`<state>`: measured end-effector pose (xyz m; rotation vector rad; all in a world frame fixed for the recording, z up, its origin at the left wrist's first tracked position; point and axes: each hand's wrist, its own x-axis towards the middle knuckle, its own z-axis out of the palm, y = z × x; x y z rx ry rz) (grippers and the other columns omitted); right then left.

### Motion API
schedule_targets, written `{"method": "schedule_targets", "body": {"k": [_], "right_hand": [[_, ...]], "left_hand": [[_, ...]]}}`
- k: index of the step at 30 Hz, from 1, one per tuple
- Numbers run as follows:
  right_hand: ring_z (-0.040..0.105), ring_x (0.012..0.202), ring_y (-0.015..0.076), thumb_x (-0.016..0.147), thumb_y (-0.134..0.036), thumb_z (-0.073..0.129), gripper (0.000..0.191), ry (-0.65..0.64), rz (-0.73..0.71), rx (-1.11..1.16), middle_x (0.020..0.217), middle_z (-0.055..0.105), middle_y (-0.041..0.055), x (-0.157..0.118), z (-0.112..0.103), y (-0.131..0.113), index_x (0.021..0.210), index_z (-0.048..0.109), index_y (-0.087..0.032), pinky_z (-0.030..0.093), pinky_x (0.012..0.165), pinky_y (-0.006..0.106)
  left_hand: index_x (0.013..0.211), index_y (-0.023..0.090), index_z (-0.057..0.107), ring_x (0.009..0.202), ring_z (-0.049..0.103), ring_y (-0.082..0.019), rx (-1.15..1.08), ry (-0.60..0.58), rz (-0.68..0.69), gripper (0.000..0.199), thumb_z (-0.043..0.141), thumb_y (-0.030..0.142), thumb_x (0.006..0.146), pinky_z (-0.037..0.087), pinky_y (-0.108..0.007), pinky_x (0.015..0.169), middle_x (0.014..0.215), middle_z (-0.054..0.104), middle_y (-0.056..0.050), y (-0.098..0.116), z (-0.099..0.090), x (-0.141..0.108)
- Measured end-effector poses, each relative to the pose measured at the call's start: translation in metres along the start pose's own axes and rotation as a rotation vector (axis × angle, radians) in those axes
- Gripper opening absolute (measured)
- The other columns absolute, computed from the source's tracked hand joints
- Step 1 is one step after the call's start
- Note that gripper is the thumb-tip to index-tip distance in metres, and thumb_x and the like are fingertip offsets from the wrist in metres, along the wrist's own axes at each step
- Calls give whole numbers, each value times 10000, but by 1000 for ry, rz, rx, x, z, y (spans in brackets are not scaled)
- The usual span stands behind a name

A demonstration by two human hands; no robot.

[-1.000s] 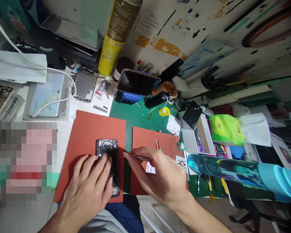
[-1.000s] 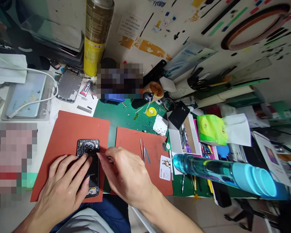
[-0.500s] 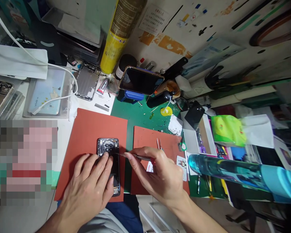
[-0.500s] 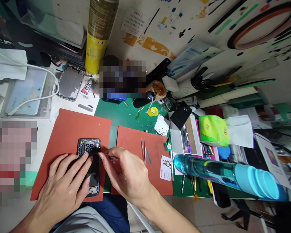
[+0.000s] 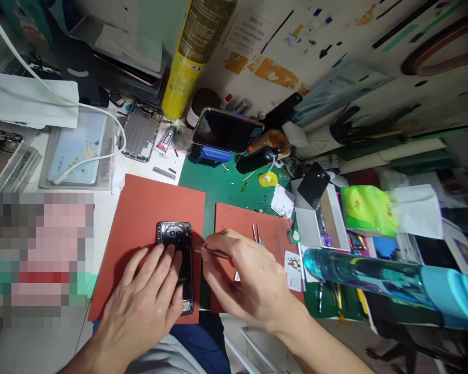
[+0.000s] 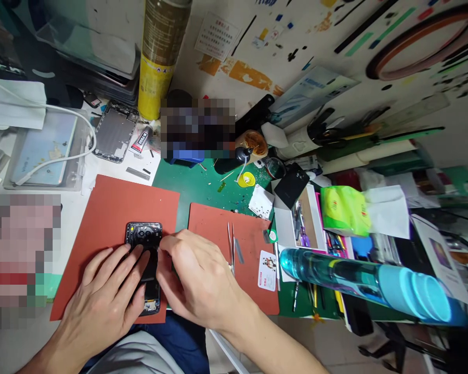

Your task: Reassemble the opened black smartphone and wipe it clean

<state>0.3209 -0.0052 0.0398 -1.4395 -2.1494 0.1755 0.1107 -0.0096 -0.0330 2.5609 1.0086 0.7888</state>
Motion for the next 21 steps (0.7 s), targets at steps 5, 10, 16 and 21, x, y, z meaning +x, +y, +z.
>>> {"method": "schedule_targets", "body": {"k": [5, 10, 16, 21], "right_hand": [[566, 600, 159, 1038, -108, 583, 93, 4, -35, -23, 734, 662, 16, 3, 0, 3, 1101, 574, -176, 469, 555, 310], [557, 592, 165, 1019, -94, 585, 127, 19, -45, -7, 743, 664, 23, 3, 0, 3, 1118, 579, -172, 466, 552, 313], [577, 594, 166, 1012, -93, 591, 168, 9, -32, -2, 752, 668, 18, 4, 0, 2, 1159, 577, -173, 483, 553, 310], [591, 611, 172, 1022, -107, 576, 164, -9, -21, 8, 759, 665, 16, 6, 0, 0, 1167, 573, -183, 500, 564, 314]], "left_hand": [[1286, 47, 734, 1360, 630, -311, -5, -3, 17, 338, 586, 210, 1029, 319, -468, 1299, 1348, 758, -163, -1, 1, -2], [1305, 32, 724, 1359, 640, -308, 3, -5, 19, 361, 572, 214, 1033, 314, -447, 1312, 1360, 752, -166, -1, 0, -1], [1281, 45, 736, 1349, 652, -310, 13, -1, 19, 345, 577, 220, 1030, 327, -462, 1310, 1346, 759, -165, -1, -1, -2], [1280, 33, 736, 1345, 655, -308, 7, -2, 25, 346, 573, 204, 1026, 323, -459, 1309, 1352, 756, -171, 0, -2, 0]]}}
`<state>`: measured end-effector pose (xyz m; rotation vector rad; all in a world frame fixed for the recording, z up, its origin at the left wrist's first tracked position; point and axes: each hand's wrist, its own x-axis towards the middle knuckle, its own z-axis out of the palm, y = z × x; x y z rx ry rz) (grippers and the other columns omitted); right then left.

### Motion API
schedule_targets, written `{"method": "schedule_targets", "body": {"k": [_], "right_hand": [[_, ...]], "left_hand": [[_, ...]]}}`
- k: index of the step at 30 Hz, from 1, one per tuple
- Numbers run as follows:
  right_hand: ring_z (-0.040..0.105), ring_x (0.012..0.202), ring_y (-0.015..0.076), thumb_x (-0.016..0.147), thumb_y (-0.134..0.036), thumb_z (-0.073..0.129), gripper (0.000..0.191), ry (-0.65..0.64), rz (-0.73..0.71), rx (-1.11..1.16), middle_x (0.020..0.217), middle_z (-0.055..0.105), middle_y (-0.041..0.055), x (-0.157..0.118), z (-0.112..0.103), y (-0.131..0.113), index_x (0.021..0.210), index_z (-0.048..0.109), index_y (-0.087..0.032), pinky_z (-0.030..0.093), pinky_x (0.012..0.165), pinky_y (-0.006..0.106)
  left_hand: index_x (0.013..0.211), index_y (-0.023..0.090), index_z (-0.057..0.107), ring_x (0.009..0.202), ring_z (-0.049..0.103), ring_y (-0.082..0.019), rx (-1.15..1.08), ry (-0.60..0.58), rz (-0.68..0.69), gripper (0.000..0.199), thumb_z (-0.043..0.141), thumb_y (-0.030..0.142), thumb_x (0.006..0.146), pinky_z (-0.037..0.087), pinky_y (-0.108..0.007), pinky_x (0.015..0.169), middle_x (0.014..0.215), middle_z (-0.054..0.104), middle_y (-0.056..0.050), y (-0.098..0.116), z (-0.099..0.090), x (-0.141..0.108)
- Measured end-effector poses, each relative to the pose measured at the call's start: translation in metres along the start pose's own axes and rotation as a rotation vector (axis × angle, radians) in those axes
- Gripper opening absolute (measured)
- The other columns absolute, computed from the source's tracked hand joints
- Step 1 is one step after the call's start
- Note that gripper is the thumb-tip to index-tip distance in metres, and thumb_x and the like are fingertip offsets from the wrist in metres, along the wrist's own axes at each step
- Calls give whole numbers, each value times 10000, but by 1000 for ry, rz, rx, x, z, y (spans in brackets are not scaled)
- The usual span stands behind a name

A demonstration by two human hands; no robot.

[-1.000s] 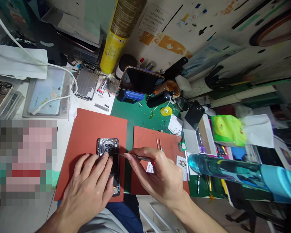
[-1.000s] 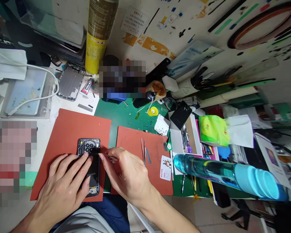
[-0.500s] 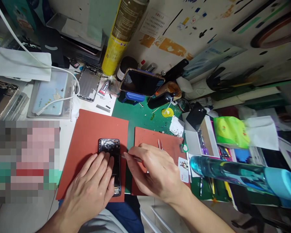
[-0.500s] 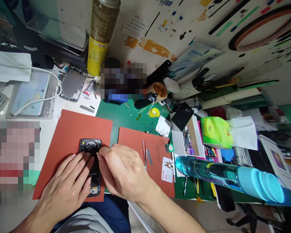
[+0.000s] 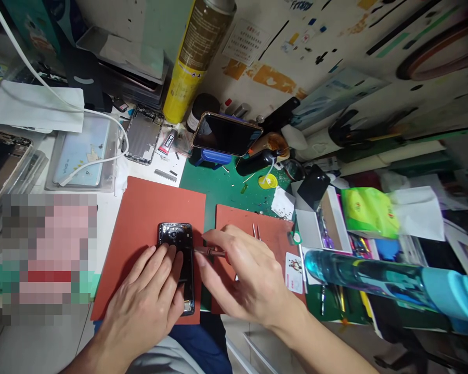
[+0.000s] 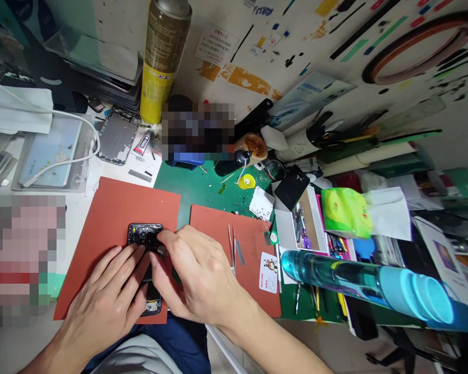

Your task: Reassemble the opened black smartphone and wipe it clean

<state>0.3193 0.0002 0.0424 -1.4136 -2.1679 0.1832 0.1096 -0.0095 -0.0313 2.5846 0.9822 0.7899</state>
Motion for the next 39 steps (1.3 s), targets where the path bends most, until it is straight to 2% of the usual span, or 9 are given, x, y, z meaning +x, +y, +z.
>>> {"method": "schedule_targets", "body": {"k": [4, 11, 16, 19, 23, 27, 30, 35, 39], "right_hand": [[587, 573, 160, 1020, -89, 573, 179, 14, 5, -14, 726, 657, -10, 0, 1, -2, 1164, 568, -195, 486, 540, 306], [559, 570, 148, 1023, -93, 592, 139, 31, 21, -46, 726, 644, -11, -1, 3, -3, 1118, 573, -193, 492, 542, 292], [528, 561, 148, 1025, -59, 565, 154, 22, -6, -62, 707, 625, -15, 0, 2, -6, 1108, 574, -189, 469, 527, 296], [558, 589, 154, 1028, -88, 596, 131, 21, 25, -59, 738, 647, 3, 0, 3, -5, 1116, 575, -183, 489, 539, 298], [566, 583, 143, 1023, -35, 567, 171, 23, 14, -51, 726, 648, -5, -2, 5, -4, 1083, 577, -196, 491, 539, 287], [547, 533, 124, 1016, -54, 607, 178, 73, 62, -98, 689, 645, -38, -5, 6, -7, 1020, 570, -228, 471, 501, 270], [590, 536, 115, 1007, -66, 646, 178, 95, 103, -96, 731, 695, -27, -5, 1, -8, 1020, 578, -230, 492, 507, 258], [649, 546, 117, 979, -114, 715, 169, 223, 238, -109, 724, 699, -29, -6, -9, 6, 986, 596, -234, 513, 504, 237], [651, 550, 106, 976, -128, 707, 154, 225, 275, -82, 731, 701, -32, -8, -7, 16, 966, 597, -234, 522, 495, 209]], "left_hand": [[1322, 37, 717, 1348, 651, -305, 5, 3, -8, 368, 569, 208, 1032, 327, -463, 1305, 1355, 756, -162, 0, 0, 1], [1245, 48, 754, 1342, 654, -306, -17, 20, -17, 321, 576, 210, 1032, 318, -460, 1313, 1332, 767, -159, 0, 2, -3], [1316, 43, 725, 1377, 629, -306, -22, 6, -24, 358, 582, 205, 1030, 301, -462, 1324, 1396, 737, -161, 0, 3, -4], [1313, 42, 728, 1360, 640, -306, -24, 13, -20, 360, 579, 210, 1031, 300, -461, 1323, 1381, 745, -160, -1, 3, -3], [1331, 38, 716, 1345, 651, -305, -11, 14, -15, 373, 574, 216, 1035, 314, -462, 1313, 1368, 752, -158, -1, 3, -1], [1268, 52, 748, 1324, 664, -308, -11, 28, -20, 333, 575, 214, 1033, 335, -472, 1299, 1334, 768, -154, 0, 4, -2], [1268, 38, 750, 1329, 661, -317, -14, 35, -16, 340, 578, 212, 1032, 326, -475, 1299, 1347, 761, -169, 0, 3, -2], [1394, 26, 687, 1344, 649, -309, 13, 25, 24, 414, 587, 208, 1036, 308, -467, 1302, 1415, 728, -166, -2, 0, 2], [1408, 22, 676, 1348, 644, -317, 16, 20, 31, 424, 582, 216, 1043, 315, -482, 1293, 1426, 719, -176, -4, 0, 4]]}}
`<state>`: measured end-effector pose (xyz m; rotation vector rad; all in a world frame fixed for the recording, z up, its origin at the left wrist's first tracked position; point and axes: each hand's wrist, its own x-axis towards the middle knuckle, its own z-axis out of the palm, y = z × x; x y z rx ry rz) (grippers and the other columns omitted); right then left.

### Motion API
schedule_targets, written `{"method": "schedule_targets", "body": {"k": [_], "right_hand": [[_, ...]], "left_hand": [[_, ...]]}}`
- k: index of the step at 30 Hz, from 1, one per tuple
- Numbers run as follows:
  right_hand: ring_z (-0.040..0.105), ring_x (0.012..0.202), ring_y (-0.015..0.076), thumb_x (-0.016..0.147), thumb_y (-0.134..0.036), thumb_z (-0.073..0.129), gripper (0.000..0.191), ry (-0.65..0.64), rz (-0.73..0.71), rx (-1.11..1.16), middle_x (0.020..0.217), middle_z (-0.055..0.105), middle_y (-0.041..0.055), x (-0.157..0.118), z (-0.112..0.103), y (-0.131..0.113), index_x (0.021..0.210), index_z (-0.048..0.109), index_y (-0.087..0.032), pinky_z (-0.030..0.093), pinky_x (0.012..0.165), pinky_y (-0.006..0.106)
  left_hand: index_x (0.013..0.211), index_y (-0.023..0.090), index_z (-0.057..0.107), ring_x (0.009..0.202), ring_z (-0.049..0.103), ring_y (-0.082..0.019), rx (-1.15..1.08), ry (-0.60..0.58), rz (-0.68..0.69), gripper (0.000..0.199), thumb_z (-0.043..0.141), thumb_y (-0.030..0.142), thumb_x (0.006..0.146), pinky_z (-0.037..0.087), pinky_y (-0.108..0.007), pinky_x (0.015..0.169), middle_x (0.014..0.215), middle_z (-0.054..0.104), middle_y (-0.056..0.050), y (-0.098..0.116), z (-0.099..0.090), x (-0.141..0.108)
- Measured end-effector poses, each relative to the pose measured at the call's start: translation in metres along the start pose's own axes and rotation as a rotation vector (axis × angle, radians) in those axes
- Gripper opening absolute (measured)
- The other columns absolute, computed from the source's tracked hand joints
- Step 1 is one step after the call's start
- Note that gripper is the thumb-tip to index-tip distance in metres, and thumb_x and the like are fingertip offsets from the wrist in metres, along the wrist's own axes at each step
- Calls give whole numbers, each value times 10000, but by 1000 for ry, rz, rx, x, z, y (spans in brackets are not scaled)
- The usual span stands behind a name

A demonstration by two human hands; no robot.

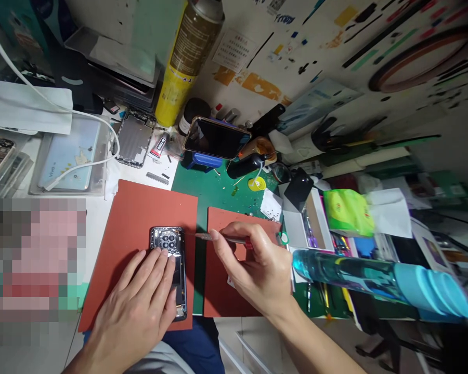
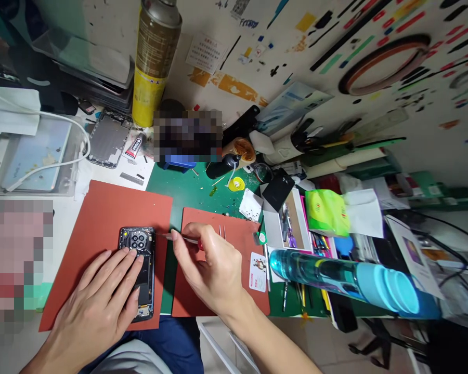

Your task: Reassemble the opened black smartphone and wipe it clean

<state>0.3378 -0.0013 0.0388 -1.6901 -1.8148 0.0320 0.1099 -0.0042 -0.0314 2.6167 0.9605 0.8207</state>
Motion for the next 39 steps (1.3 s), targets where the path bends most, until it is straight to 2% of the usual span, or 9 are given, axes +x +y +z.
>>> {"method": "schedule_targets", "body": {"k": [14, 17, 21, 26, 29, 32, 39], "right_hand": [[636, 547, 101, 974, -120, 715, 166, -3, -15, 1, 748, 702, -24, -2, 5, 2, 983, 586, -223, 523, 501, 204], [671, 599, 121, 978, -102, 694, 167, -45, -65, -3, 771, 710, -10, 2, 1, 1, 989, 580, -223, 553, 556, 225], [718, 704, 154, 996, -110, 645, 127, -175, -112, 28, 862, 740, 27, 11, -4, 0, 1039, 588, -216, 604, 645, 266], [619, 547, 141, 1034, -191, 644, 69, -157, -213, -61, 722, 686, -13, 23, 4, 2, 1020, 580, -211, 499, 514, 273], [641, 622, 161, 1041, -177, 569, 24, -220, -246, -7, 799, 699, 28, 29, 8, 2, 1056, 577, -195, 513, 565, 294], [581, 574, 156, 1043, -153, 551, 56, -217, -286, 1, 734, 645, 0, 33, 8, 2, 1068, 585, -188, 470, 544, 299], [567, 586, 153, 1032, -158, 569, 101, -232, -263, 24, 744, 630, -1, 34, 6, 4, 1129, 593, -172, 474, 558, 296]], "left_hand": [[1412, 18, 669, 1331, 657, -327, 2, -11, 10, 425, 583, 209, 1042, 338, -492, 1267, 1420, 721, -183, 0, -1, 1], [1411, 21, 671, 1338, 649, -321, -2, -13, 0, 422, 579, 213, 1046, 331, -487, 1273, 1419, 723, -179, 1, -1, 1], [1406, 12, 673, 1345, 641, -324, -6, -7, -3, 425, 581, 221, 1047, 324, -489, 1281, 1415, 724, -183, 1, 0, 0], [1382, 12, 689, 1345, 639, -324, -14, 5, -2, 408, 585, 212, 1041, 317, -492, 1287, 1413, 725, -185, 2, 2, -2], [1357, 18, 706, 1355, 633, -327, -30, 7, -18, 391, 582, 214, 1043, 317, -496, 1289, 1408, 727, -186, 1, 4, -3], [1354, 17, 707, 1352, 637, -331, -24, -1, -10, 387, 580, 206, 1041, 321, -504, 1286, 1413, 723, -189, 1, 4, -2], [1343, 13, 712, 1334, 651, -330, -16, 5, 2, 382, 576, 204, 1042, 329, -498, 1279, 1399, 731, -191, 1, 1, 0]]}}
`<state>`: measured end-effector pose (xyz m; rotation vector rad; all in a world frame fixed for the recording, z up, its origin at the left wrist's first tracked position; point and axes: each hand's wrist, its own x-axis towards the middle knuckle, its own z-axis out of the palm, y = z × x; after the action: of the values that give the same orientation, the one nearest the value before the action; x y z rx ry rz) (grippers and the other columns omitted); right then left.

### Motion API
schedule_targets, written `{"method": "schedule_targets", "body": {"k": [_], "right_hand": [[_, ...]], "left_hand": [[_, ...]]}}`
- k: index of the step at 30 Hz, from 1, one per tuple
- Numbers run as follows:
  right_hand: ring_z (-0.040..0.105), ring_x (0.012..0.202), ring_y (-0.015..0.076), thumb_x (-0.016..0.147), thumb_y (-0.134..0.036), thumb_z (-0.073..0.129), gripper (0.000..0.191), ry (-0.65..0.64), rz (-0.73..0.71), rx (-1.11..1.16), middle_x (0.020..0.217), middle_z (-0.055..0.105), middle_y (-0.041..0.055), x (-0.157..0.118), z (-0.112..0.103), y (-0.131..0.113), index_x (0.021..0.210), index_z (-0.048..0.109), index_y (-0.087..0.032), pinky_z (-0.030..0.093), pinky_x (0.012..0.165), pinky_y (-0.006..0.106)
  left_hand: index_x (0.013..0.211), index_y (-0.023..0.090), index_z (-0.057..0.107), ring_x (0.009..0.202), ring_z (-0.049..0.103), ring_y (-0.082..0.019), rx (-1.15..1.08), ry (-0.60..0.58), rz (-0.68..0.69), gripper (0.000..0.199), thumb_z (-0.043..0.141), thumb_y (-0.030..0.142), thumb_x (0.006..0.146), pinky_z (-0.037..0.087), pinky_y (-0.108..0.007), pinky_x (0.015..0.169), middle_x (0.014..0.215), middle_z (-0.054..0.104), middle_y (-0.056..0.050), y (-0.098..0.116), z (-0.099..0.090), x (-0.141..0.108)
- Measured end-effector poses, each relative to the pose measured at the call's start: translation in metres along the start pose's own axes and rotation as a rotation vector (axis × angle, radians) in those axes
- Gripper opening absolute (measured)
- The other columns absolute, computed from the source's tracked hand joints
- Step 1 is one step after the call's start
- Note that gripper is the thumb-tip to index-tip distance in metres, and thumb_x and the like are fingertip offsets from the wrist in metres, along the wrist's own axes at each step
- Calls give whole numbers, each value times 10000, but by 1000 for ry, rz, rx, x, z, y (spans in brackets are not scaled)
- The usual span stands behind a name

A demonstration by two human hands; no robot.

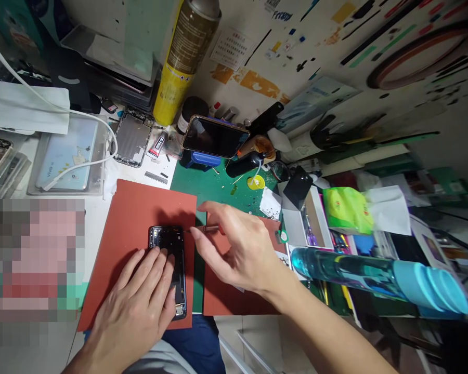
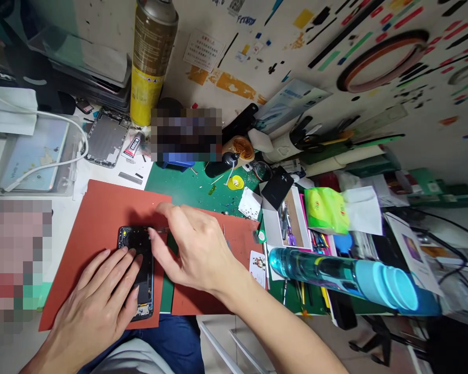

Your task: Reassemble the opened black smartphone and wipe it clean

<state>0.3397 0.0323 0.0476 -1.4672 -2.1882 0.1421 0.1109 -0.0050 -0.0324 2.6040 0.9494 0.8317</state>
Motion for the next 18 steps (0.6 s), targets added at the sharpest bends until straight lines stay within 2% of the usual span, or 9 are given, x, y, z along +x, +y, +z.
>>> {"method": "schedule_targets", "body": {"k": [8, 18], "right_hand": [[534, 584, 155, 1030, -118, 555, 131, 20, -64, 12, 727, 610, -5, 2, 3, 2, 1141, 607, -164, 476, 558, 298], [591, 638, 163, 1034, -134, 575, 126, -27, -30, 21, 789, 661, 16, 0, 4, 3, 1152, 596, -174, 507, 598, 306]], "left_hand": [[1363, 21, 699, 1348, 641, -326, 1, -3, -6, 391, 576, 210, 1043, 329, -500, 1281, 1414, 723, -185, 1, 1, -2], [1370, 34, 697, 1356, 638, -319, 0, -8, -12, 393, 570, 214, 1044, 332, -498, 1283, 1418, 724, -172, 0, 2, -1]]}}
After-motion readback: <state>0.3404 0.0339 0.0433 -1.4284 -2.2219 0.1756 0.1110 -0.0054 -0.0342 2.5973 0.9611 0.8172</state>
